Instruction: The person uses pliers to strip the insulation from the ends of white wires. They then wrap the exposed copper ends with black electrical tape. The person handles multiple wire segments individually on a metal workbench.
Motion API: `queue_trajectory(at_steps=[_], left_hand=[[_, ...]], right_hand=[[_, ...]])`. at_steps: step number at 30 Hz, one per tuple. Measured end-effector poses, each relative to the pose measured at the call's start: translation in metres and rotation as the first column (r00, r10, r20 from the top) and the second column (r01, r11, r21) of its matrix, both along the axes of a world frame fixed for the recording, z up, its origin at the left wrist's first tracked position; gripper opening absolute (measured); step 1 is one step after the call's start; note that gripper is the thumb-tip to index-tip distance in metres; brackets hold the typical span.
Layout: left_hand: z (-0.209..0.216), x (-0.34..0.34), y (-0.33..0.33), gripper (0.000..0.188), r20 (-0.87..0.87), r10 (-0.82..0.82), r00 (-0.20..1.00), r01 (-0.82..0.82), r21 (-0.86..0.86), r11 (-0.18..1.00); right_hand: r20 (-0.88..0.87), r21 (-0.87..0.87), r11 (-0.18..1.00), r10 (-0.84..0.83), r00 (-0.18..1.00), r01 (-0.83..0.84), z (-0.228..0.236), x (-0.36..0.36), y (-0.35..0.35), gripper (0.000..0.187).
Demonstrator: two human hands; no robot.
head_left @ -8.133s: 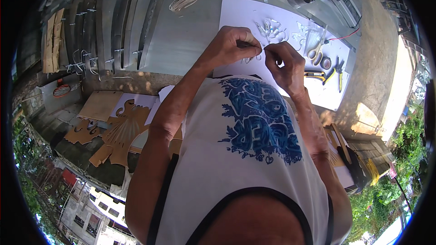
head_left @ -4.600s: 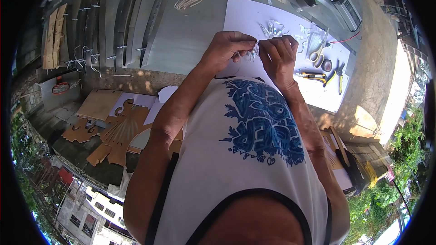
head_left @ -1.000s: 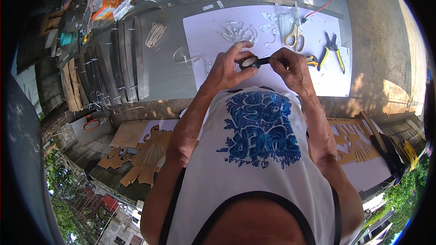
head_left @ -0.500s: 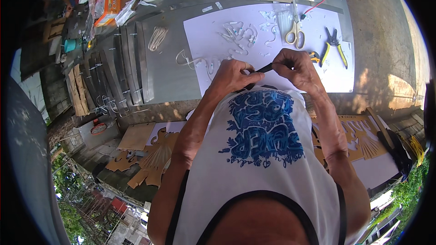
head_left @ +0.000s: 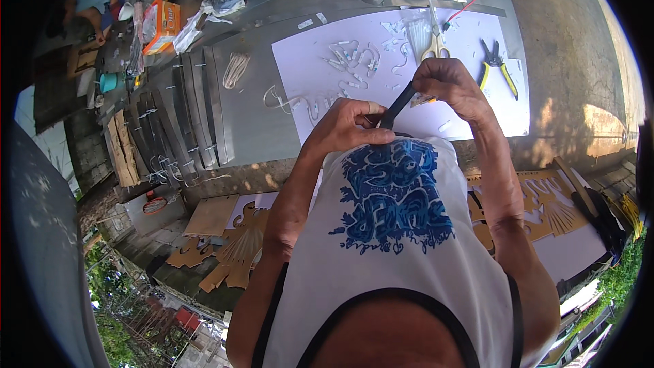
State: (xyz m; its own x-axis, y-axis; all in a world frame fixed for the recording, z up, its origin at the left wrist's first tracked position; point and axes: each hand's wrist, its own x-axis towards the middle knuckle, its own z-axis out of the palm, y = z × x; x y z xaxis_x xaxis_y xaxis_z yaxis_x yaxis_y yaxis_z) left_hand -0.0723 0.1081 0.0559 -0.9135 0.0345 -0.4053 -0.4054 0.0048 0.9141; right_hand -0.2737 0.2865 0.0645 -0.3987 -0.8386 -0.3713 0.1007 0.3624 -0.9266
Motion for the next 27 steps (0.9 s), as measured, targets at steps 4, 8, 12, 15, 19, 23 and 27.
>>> queue_trajectory(at_steps=[4,8,12,15,19,23,27], left_hand=[[0.003,0.001,-0.004,0.056,0.186,-0.048,0.981,0.059,-0.051,0.997],[0.003,0.004,-0.004,0.061,0.070,0.029,0.997,-0.023,-0.074,0.997],[0.014,-0.001,0.000,0.077,-0.039,0.072,0.997,-0.068,0.097,0.993],[0.017,-0.010,0.004,0.085,-0.153,0.130,0.980,-0.106,0.154,0.982],[0.017,-0.016,0.000,0.086,-0.118,-0.037,0.992,0.045,0.066,0.997],[0.007,-0.020,-0.005,0.090,-0.114,-0.096,0.989,0.097,0.003,0.995],[0.006,-0.019,-0.008,0.091,-0.105,-0.132,0.986,0.130,-0.022,0.991]], right_hand=[[0.054,-0.057,0.998,0.028,0.998,-0.025,-0.005,0.008,-0.003,0.016],[-0.032,0.009,1.000,0.020,0.999,-0.020,0.000,0.009,-0.012,0.019],[0.004,0.025,0.995,0.094,0.996,-0.094,0.001,0.002,-0.014,0.022],[-0.018,0.033,0.994,0.102,0.995,-0.102,-0.006,0.002,-0.013,0.023],[-0.089,0.016,0.993,0.118,0.989,-0.117,-0.011,0.002,-0.009,0.024],[-0.104,0.047,0.994,0.099,0.990,-0.094,-0.007,0.000,-0.009,0.026],[-0.581,0.060,0.982,-0.112,0.806,0.180,-0.039,-0.004,-0.007,0.028]])
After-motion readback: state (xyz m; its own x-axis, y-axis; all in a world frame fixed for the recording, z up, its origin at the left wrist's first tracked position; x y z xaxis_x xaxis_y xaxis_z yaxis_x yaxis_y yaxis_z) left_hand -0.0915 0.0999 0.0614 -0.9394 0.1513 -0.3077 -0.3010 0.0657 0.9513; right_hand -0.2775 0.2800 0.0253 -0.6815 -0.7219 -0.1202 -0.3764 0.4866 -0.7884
